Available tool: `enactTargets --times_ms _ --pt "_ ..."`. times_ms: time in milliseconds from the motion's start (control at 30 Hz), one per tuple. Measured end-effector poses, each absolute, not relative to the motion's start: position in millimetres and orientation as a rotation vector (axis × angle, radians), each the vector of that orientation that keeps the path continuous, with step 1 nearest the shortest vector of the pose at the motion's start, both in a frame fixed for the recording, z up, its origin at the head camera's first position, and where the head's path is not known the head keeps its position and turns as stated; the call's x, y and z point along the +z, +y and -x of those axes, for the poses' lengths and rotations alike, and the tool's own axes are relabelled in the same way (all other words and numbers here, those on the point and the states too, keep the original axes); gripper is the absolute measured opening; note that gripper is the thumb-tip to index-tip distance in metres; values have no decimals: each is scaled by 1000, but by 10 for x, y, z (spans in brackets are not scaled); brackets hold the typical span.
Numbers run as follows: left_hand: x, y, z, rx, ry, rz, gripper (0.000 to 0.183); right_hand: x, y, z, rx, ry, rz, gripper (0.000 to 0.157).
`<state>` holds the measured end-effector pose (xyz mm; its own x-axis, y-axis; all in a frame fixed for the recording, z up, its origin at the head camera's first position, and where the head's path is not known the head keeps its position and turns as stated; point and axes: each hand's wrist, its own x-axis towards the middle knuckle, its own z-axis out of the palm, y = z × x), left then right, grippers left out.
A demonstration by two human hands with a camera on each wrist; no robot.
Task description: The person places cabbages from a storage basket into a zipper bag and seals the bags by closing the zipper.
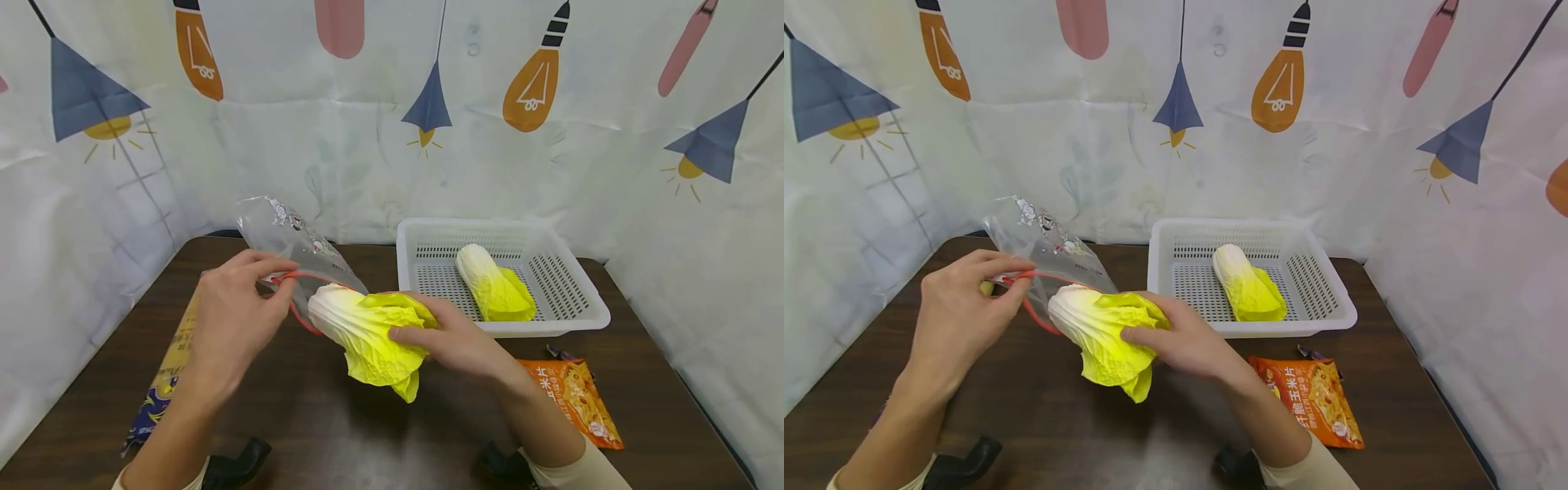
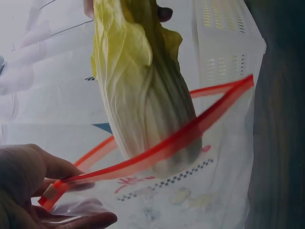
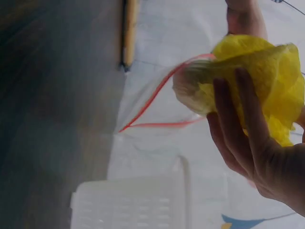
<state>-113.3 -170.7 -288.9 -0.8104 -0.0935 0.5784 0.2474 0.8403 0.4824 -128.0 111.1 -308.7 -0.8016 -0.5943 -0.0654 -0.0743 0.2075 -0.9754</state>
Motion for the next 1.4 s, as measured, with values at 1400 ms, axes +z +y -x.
enactTargets --times_ms 1400 --pt "-2940 -1720 1168 -808 -2497 326 23 -3253 499 1348 -1295 3112 964 58"
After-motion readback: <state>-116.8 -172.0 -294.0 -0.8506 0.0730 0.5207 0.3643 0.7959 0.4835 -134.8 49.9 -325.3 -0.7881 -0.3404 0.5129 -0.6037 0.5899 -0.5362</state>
